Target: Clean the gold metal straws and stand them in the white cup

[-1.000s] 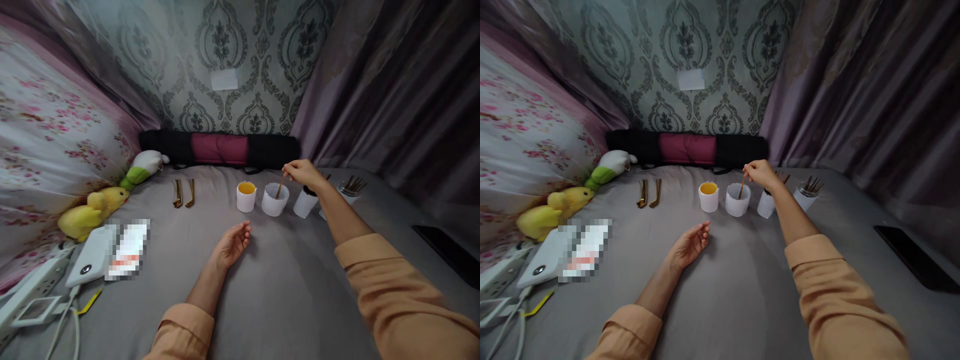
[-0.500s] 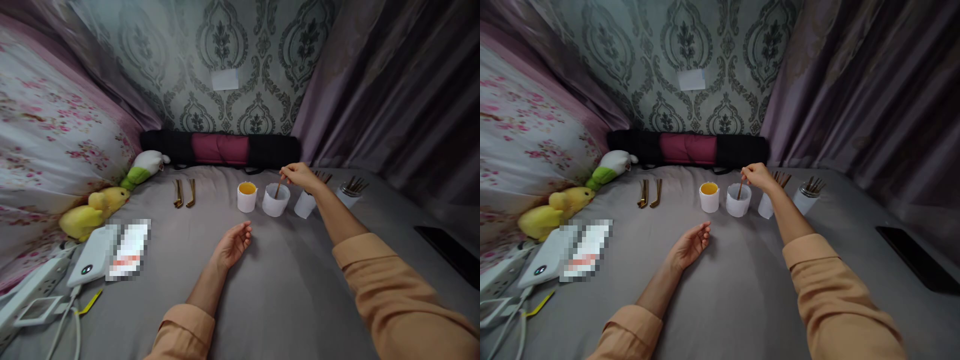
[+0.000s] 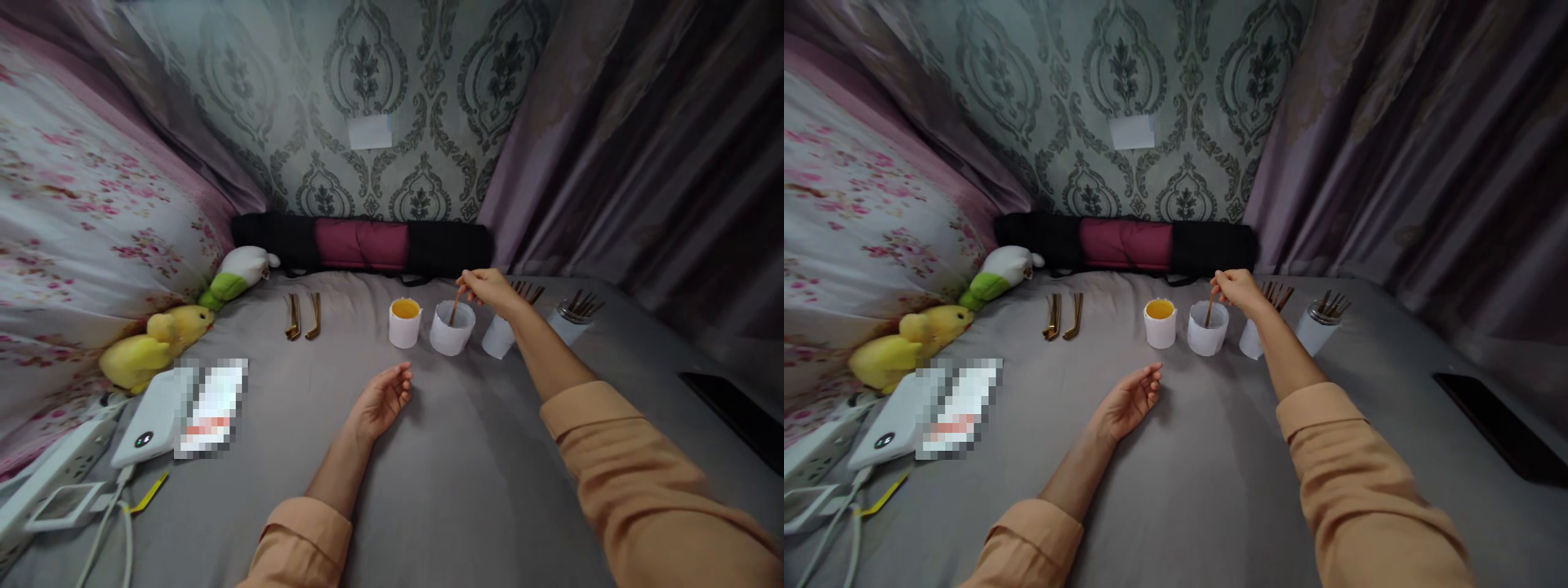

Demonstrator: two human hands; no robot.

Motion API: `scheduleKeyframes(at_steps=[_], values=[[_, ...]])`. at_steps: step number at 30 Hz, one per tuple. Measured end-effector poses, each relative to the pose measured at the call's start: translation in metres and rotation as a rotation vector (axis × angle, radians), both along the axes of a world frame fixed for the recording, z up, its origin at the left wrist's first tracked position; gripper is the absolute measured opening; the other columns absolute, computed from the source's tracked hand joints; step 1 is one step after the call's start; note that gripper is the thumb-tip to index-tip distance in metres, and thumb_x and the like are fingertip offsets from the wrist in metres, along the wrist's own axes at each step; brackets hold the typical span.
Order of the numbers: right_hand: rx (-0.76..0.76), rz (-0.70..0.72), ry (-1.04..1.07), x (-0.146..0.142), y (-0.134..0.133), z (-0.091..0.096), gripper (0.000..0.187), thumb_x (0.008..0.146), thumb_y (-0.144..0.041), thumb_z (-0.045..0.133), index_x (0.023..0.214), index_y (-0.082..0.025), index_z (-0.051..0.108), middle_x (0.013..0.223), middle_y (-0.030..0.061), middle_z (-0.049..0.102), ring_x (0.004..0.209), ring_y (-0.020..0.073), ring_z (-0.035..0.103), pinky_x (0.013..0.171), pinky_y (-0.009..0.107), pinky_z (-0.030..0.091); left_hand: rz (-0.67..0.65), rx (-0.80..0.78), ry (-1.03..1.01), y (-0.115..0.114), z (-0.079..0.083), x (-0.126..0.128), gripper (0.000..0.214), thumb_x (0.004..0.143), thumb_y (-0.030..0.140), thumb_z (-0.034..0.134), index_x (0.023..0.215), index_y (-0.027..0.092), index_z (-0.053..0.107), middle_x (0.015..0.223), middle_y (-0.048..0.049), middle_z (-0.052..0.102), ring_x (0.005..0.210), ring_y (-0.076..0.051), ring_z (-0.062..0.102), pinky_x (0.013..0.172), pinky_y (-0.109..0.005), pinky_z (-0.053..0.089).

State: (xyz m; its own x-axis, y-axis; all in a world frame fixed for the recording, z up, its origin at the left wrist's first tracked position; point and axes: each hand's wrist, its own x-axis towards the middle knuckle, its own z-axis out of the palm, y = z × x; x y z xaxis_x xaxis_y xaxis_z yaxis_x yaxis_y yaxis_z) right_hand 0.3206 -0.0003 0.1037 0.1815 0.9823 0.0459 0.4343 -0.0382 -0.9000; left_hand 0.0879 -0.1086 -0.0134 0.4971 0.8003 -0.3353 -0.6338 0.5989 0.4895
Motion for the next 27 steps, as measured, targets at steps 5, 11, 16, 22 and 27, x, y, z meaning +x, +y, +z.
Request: scheduleKeyframes(at_steps=[5, 11, 16, 22, 27], values=[[-0.033, -0.03, 0.047, -0.002, 0.0, 0.0, 0.03, 0.086, -0.032, 0.042, 0.072, -0.011, 0.057, 0.063, 0.004, 0.061, 0.035, 0.0027, 0.042, 0.032, 0.015, 0.028, 0.0, 0.003, -0.003, 0.0, -0.001, 0.0, 0.021, 0.076, 0.016, 0.055, 0.095, 0.01, 0.058, 0.075, -0.0042, 0.059, 0.06, -0.006, 0.053, 0.052, -0.016, 0.041], [-0.045, -0.066, 0.079, -0.006, 0.0, 0.0, 0.033, 0.086, -0.036, 0.04, 0.071, -0.011, 0.056, 0.06, 0.0038, 0.059, 0.033, 0.0027, 0.041, 0.031, 0.015, 0.027, -0.002, -0.004, -0.001, 0.001, -0.002, 0.0, 0.02, 0.076, 0.017, 0.054, 0.095, 0.01, 0.059, 0.074, -0.0041, 0.059, 0.06, -0.006, 0.053, 0.052, -0.016, 0.041], [-0.048, -0.067, 0.088, -0.005, 0.003, -0.004, 0.034, 0.087, -0.036, 0.039, 0.069, -0.011, 0.056, 0.059, 0.0039, 0.059, 0.033, 0.0031, 0.041, 0.03, 0.016, 0.027, 0.0, -0.009, 0.0, 0.001, -0.001, 0.0, 0.02, 0.076, 0.016, 0.055, 0.095, 0.01, 0.059, 0.074, -0.0039, 0.059, 0.06, -0.006, 0.053, 0.053, -0.016, 0.041], [-0.051, -0.069, 0.086, -0.004, 0.006, -0.009, 0.034, 0.086, -0.037, 0.04, 0.07, -0.011, 0.056, 0.059, 0.004, 0.06, 0.033, 0.0032, 0.041, 0.03, 0.016, 0.027, -0.001, -0.004, -0.007, 0.002, -0.003, 0.0, 0.021, 0.076, 0.016, 0.055, 0.096, 0.009, 0.058, 0.075, -0.0039, 0.059, 0.06, -0.006, 0.053, 0.052, -0.016, 0.041], [-0.055, -0.066, 0.064, -0.003, 0.008, -0.013, 0.034, 0.086, -0.037, 0.04, 0.072, -0.011, 0.057, 0.064, 0.0058, 0.062, 0.034, 0.0031, 0.043, 0.031, 0.016, 0.028, 0.0, -0.009, -0.009, 0.002, -0.002, -0.001, 0.021, 0.076, 0.016, 0.055, 0.095, 0.009, 0.058, 0.075, -0.0041, 0.059, 0.06, -0.006, 0.053, 0.052, -0.016, 0.042]])
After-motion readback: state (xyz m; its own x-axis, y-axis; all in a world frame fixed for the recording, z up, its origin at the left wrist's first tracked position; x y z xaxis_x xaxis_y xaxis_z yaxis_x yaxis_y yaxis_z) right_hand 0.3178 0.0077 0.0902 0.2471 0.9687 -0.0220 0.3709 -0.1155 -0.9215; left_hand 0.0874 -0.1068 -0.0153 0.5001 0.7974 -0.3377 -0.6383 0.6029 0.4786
